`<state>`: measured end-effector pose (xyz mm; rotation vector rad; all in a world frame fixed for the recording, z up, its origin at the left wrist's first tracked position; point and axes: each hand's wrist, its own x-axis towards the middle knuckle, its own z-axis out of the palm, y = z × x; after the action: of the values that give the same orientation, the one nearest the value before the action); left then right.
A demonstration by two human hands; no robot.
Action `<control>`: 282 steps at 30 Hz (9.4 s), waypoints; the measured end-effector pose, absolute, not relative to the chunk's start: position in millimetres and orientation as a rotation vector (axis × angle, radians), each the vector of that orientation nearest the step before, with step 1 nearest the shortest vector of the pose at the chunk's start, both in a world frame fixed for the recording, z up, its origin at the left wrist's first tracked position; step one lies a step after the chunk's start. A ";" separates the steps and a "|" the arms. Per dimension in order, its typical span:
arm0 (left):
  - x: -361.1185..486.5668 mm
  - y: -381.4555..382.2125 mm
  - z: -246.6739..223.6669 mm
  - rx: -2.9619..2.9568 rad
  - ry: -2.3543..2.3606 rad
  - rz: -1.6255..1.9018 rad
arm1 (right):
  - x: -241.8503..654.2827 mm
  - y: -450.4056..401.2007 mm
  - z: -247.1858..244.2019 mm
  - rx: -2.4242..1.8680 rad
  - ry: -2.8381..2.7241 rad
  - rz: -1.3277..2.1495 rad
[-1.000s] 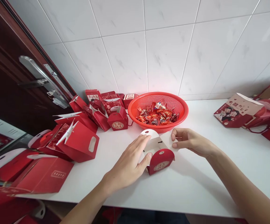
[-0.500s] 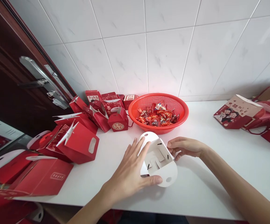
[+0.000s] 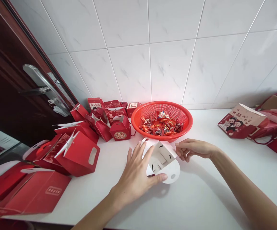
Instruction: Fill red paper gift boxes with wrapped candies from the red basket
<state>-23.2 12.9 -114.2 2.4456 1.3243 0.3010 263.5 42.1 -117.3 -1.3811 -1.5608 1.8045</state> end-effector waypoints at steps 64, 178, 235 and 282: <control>73.4 274.7 -78.4 2.367 0.754 -0.036 | 263.9 55.8 -219.1 -0.581 -1.116 2.322; 58.1 178.6 -77.6 1.687 0.528 0.928 | 224.7 102.0 -94.4 -0.934 -1.058 1.032; 55.5 175.1 -79.4 1.759 0.448 0.900 | 229.5 101.2 -81.7 -0.852 -0.895 1.084; 36.5 198.0 -64.5 1.575 0.689 1.122 | 225.3 106.1 -96.8 -0.842 -1.021 1.125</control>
<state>36.5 198.0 -64.5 1.5754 0.6895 1.1216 225.3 106.1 -96.8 -0.8422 -1.0207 1.1251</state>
